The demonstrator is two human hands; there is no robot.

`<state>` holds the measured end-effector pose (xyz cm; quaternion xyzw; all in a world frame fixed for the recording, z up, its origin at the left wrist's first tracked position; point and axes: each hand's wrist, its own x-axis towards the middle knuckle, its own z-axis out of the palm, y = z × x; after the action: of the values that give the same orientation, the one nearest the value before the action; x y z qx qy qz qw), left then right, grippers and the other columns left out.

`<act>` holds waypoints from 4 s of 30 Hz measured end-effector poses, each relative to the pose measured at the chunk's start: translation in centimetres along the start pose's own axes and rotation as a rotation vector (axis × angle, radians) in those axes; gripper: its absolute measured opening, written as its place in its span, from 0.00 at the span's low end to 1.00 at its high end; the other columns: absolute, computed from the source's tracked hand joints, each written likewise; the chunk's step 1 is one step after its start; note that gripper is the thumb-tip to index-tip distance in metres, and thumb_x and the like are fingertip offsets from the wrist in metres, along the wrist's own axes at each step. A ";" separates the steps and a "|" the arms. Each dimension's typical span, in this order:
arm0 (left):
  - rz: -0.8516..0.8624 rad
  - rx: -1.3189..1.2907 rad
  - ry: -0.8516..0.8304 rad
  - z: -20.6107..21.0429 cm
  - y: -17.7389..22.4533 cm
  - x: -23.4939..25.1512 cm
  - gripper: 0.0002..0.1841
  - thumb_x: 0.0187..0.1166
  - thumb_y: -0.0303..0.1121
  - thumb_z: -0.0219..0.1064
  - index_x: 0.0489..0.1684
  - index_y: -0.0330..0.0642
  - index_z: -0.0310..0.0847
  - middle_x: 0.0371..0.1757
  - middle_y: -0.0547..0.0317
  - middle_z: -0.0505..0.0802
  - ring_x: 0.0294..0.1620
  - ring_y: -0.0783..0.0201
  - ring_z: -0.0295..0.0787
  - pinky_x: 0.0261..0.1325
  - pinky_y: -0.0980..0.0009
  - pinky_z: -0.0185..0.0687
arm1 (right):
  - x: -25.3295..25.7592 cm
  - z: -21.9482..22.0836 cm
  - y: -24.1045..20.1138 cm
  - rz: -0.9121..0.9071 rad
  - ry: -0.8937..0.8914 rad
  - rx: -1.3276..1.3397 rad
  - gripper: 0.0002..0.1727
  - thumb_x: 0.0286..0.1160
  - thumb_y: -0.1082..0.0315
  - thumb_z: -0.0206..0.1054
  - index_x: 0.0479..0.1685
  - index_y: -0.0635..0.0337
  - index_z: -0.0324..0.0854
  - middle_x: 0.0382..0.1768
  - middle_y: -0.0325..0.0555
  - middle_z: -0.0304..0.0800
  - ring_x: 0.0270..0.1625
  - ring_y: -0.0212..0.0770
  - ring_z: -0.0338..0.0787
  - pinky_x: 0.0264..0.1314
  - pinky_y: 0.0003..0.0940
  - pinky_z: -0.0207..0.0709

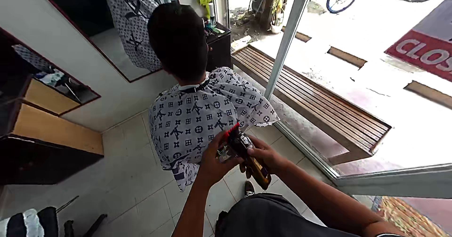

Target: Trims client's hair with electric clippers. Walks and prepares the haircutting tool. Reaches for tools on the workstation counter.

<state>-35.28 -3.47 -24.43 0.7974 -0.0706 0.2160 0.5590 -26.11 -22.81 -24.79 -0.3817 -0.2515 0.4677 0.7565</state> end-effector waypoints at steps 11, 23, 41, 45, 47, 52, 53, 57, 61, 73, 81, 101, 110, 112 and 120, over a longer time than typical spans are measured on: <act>-0.113 0.615 0.105 -1.1 -2.9 7.6 0.30 0.82 0.50 0.68 0.78 0.42 0.78 0.72 0.49 0.88 0.75 0.53 0.82 0.77 0.49 0.77 | 3.2 -7.8 -8.9 0.067 0.108 -1.733 0.37 0.76 0.47 0.71 0.86 0.43 0.68 0.63 0.55 0.89 0.56 0.62 0.92 0.56 0.67 0.81; 0.009 0.697 -0.411 2.0 -5.7 17.7 0.15 0.83 0.39 0.66 0.42 0.34 0.90 0.40 0.48 0.92 0.44 0.51 0.92 0.50 0.52 0.87 | 6.7 -6.3 -11.7 -0.188 0.634 -1.252 0.40 0.65 0.48 0.79 0.80 0.49 0.72 0.33 0.43 0.87 0.29 0.36 0.84 0.34 0.40 0.81; 0.304 0.919 0.061 -15.8 7.0 31.0 0.34 0.82 0.60 0.62 0.77 0.42 0.77 0.79 0.43 0.81 0.83 0.52 0.73 0.86 0.54 0.65 | 21.9 -6.7 -13.0 0.106 0.082 -0.382 0.22 0.86 0.59 0.62 0.73 0.59 0.70 0.46 0.53 0.90 0.40 0.47 0.94 0.42 0.43 0.92; -0.040 1.114 -0.012 -14.8 5.6 32.1 0.51 0.69 0.79 0.56 0.92 0.59 0.61 0.93 0.39 0.59 0.94 0.36 0.47 0.85 0.28 0.46 | 22.8 -8.3 -12.7 0.137 0.020 -0.393 0.21 0.84 0.62 0.64 0.71 0.59 0.70 0.46 0.53 0.89 0.40 0.47 0.94 0.42 0.43 0.91; -0.110 1.138 -0.006 -14.2 5.1 31.8 0.51 0.68 0.79 0.60 0.93 0.62 0.60 0.93 0.39 0.58 0.94 0.34 0.47 0.81 0.22 0.45 | 23.2 -8.9 -12.8 0.138 -0.015 -0.392 0.22 0.82 0.66 0.66 0.72 0.60 0.69 0.47 0.54 0.89 0.40 0.47 0.94 0.41 0.43 0.92; -0.122 1.167 0.008 -13.5 4.8 31.4 0.47 0.71 0.74 0.63 0.92 0.62 0.62 0.93 0.40 0.61 0.93 0.35 0.52 0.80 0.23 0.49 | 23.6 -9.5 -13.0 0.075 -0.087 -0.419 0.26 0.77 0.69 0.67 0.74 0.64 0.68 0.49 0.54 0.89 0.42 0.47 0.94 0.44 0.44 0.92; -0.124 1.172 0.006 -13.5 4.8 31.4 0.48 0.71 0.74 0.62 0.92 0.62 0.62 0.93 0.41 0.61 0.93 0.36 0.52 0.81 0.24 0.48 | 23.7 -9.5 -13.1 0.063 -0.100 -0.413 0.26 0.78 0.69 0.67 0.74 0.65 0.68 0.50 0.55 0.88 0.44 0.48 0.94 0.46 0.45 0.92; -0.114 1.184 0.007 -13.4 4.7 31.2 0.48 0.71 0.76 0.60 0.92 0.61 0.61 0.93 0.41 0.61 0.92 0.36 0.53 0.81 0.24 0.48 | 23.7 -8.7 -13.9 0.013 -0.133 -0.400 0.24 0.78 0.69 0.66 0.72 0.65 0.69 0.50 0.54 0.89 0.45 0.47 0.94 0.45 0.43 0.92; -0.106 1.214 -0.001 -13.5 4.5 31.3 0.49 0.71 0.78 0.57 0.93 0.62 0.60 0.93 0.41 0.60 0.93 0.36 0.52 0.81 0.24 0.48 | 23.7 -7.7 -15.3 -0.071 -0.165 -0.431 0.26 0.76 0.68 0.67 0.72 0.65 0.68 0.49 0.54 0.89 0.43 0.45 0.94 0.44 0.40 0.93; -0.091 1.222 0.002 -13.6 4.2 31.5 0.51 0.68 0.80 0.55 0.93 0.64 0.59 0.93 0.41 0.60 0.93 0.37 0.53 0.81 0.25 0.49 | 23.9 -7.4 -16.3 -0.100 -0.157 -0.511 0.28 0.75 0.67 0.70 0.73 0.66 0.70 0.49 0.52 0.90 0.44 0.42 0.93 0.48 0.38 0.91; -0.111 1.213 0.001 -13.4 4.5 31.3 0.49 0.70 0.78 0.57 0.94 0.64 0.58 0.94 0.43 0.59 0.93 0.37 0.50 0.81 0.24 0.47 | 23.6 -9.1 -15.8 0.027 -0.110 -0.496 0.23 0.78 0.70 0.68 0.70 0.67 0.72 0.47 0.52 0.90 0.42 0.43 0.94 0.44 0.38 0.92; -0.109 1.228 0.003 -13.2 4.3 31.4 0.49 0.69 0.80 0.54 0.94 0.67 0.58 0.94 0.46 0.58 0.94 0.40 0.49 0.82 0.24 0.45 | 23.3 -8.0 -19.3 -0.148 -0.169 -0.877 0.28 0.73 0.69 0.75 0.72 0.66 0.73 0.52 0.48 0.90 0.48 0.31 0.91 0.54 0.27 0.87; -0.105 1.226 0.012 -13.2 3.9 31.4 0.48 0.71 0.79 0.51 0.94 0.68 0.58 0.94 0.46 0.59 0.94 0.40 0.50 0.82 0.24 0.44 | 23.4 -7.1 -20.9 -0.146 -0.186 -0.858 0.28 0.74 0.67 0.74 0.73 0.65 0.73 0.54 0.47 0.90 0.51 0.31 0.91 0.56 0.28 0.87; -0.122 1.222 0.004 -13.3 4.1 31.3 0.49 0.70 0.80 0.52 0.94 0.68 0.57 0.95 0.46 0.59 0.94 0.40 0.49 0.82 0.24 0.42 | 23.6 -8.3 -20.8 -0.117 -0.185 -0.890 0.27 0.74 0.68 0.74 0.72 0.64 0.74 0.53 0.47 0.90 0.50 0.31 0.91 0.55 0.27 0.87; -0.107 1.228 0.015 -13.4 3.8 31.4 0.46 0.73 0.79 0.48 0.94 0.69 0.57 0.95 0.47 0.59 0.94 0.41 0.49 0.83 0.26 0.44 | 23.7 -7.3 -21.9 -0.126 -0.210 -0.874 0.24 0.75 0.65 0.74 0.68 0.65 0.77 0.48 0.46 0.91 0.46 0.32 0.92 0.51 0.28 0.89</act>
<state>-12.04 11.56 -4.07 0.9746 0.1107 0.1947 0.0081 0.93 -9.95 -10.71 -0.5995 -0.5235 0.3071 0.5218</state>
